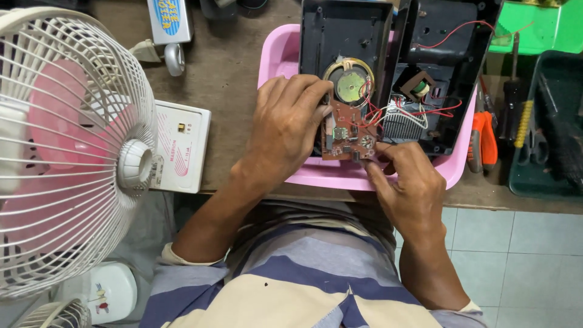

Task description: Disassembling an electronic device to access and clean the internal circuit board with a brush.

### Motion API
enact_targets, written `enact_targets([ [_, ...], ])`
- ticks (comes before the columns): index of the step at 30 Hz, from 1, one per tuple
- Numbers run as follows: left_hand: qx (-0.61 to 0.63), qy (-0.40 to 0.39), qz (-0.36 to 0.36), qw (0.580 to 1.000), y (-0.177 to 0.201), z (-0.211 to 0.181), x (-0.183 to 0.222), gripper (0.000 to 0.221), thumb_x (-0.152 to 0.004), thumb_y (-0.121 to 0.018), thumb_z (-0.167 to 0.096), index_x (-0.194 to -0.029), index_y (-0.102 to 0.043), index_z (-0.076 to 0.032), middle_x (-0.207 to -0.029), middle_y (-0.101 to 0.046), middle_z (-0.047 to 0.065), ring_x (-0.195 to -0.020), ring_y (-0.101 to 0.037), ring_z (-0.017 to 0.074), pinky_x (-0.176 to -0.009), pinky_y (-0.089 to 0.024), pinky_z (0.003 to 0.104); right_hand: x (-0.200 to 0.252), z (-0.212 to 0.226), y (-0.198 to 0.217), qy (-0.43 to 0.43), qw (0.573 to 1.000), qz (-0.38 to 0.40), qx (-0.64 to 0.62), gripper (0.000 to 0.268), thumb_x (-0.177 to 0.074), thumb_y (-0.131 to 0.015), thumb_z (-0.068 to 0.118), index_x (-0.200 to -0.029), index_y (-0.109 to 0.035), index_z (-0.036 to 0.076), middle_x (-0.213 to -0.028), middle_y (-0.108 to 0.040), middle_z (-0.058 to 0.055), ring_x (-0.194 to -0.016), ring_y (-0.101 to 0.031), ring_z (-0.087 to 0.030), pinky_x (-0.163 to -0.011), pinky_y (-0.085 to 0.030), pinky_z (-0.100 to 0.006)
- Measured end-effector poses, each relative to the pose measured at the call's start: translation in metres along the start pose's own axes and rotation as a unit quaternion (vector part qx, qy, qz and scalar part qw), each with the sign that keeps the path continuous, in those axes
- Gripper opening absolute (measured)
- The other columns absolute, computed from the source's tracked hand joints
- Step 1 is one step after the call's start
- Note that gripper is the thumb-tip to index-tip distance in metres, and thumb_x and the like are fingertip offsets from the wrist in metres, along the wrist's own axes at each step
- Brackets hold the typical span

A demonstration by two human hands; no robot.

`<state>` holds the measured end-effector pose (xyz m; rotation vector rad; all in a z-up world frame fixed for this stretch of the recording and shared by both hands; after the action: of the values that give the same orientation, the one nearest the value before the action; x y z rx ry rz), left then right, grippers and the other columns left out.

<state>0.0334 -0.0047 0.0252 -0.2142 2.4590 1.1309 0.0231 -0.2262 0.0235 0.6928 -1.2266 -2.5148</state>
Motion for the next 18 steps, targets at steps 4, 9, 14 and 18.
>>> enact_targets([
  [4,-0.004,-0.006,0.015,1.000,0.019,-0.014,-0.012,0.021,-0.104,-0.061,-0.015,-0.124,-0.064,-0.006,-0.107,-0.057,0.007,-0.096,-0.062,0.0264,-0.097,-0.043,0.046,0.009,-0.007,-0.002,-0.004,0.998,-0.041,-0.044,0.030,-0.089,-0.086,0.002,-0.113,-0.068,-0.001,-0.094,-0.067,-0.012,-0.071,-0.071,-0.027,-0.053,-0.051,-0.034],
  [9,0.030,-0.015,0.056,0.998,0.028,-0.024,-0.027,0.019,-0.104,-0.059,-0.013,-0.117,-0.061,-0.001,-0.105,-0.059,0.014,-0.092,-0.057,0.0341,-0.082,-0.047,0.046,0.017,-0.011,-0.001,-0.054,0.992,-0.064,-0.096,0.046,-0.096,-0.082,0.000,-0.127,-0.049,0.004,-0.124,-0.059,-0.020,-0.080,-0.067,-0.019,-0.065,-0.052,-0.028],
  [14,0.020,0.017,0.112,0.993,0.026,-0.025,-0.037,0.018,-0.102,-0.061,-0.017,-0.113,-0.062,-0.003,-0.103,-0.058,0.012,-0.090,-0.056,0.0317,-0.077,-0.048,0.047,0.015,-0.006,0.007,-0.031,0.988,-0.105,-0.105,0.048,-0.099,-0.077,-0.008,-0.136,-0.048,0.002,-0.117,-0.057,-0.022,-0.080,-0.066,-0.022,-0.066,-0.053,-0.029],
  [18,0.007,0.019,0.133,0.991,0.021,-0.025,-0.044,0.018,-0.101,-0.058,-0.022,-0.106,-0.064,-0.006,-0.098,-0.056,0.012,-0.090,-0.057,0.0354,-0.072,-0.048,0.052,0.008,0.005,0.014,0.075,0.989,-0.116,-0.046,0.025,-0.105,-0.073,-0.005,-0.128,-0.065,-0.008,-0.111,-0.065,-0.027,-0.088,-0.061,-0.029,-0.068,-0.053,-0.033],
])
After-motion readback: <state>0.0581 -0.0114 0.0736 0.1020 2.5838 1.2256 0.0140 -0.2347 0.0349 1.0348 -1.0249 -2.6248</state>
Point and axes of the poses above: each hand's wrist, its own x-axis away from the middle knuckle, its own y-axis out of the back of the hand, z = x × y, the point moved 4 cm from there along -x, towards the middle knuckle
